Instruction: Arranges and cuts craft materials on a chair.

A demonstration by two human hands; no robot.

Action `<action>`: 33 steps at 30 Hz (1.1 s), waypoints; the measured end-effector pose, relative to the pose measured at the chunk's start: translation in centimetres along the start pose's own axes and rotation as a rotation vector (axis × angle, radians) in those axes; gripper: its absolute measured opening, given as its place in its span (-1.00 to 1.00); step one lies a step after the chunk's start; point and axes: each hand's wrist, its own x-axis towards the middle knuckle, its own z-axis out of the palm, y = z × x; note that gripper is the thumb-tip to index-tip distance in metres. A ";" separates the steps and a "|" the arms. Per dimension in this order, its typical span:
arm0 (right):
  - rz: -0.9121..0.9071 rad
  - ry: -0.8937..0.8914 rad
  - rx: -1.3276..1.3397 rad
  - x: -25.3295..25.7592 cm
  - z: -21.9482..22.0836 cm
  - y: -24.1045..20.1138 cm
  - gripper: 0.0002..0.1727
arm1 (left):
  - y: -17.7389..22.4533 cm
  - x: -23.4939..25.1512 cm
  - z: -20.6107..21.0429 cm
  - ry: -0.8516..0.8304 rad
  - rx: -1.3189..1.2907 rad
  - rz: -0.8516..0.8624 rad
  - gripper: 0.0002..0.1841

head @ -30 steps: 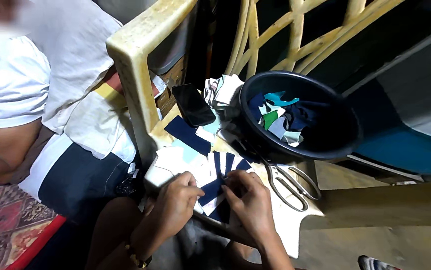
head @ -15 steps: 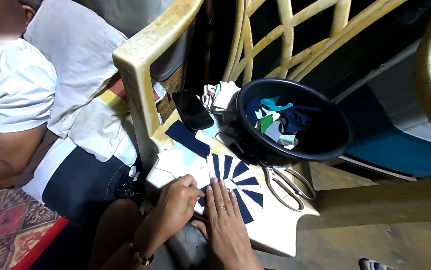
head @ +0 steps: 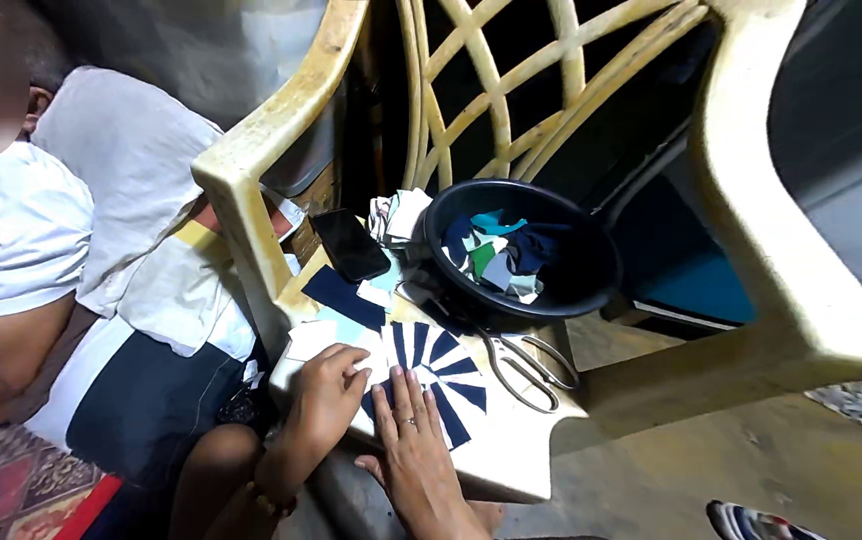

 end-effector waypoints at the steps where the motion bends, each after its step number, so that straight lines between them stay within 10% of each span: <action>1: 0.000 0.002 0.008 0.0 0.0 0.0 -0.03 | 0.5 0.5 0.0 -0.051 0.016 -0.050 -0.76; 10: 0.010 -0.011 0.044 0.0 -0.1 -0.3 0.03 | 4.1 3.4 -0.4 -0.279 0.176 -0.340 -0.66; 17: 0.008 -0.059 0.101 0.1 -0.4 -0.2 0.02 | 1.3 3.2 -4.0 0.044 0.175 -0.293 -0.77; 24: -0.004 -0.060 0.131 0.1 -0.6 -0.2 0.00 | -2.7 1.1 -5.5 -0.121 0.124 -0.018 -0.70; 33: -0.015 -0.068 0.133 0.1 -0.7 0.0 0.03 | -2.6 1.9 -6.3 -0.268 0.146 -0.056 -0.87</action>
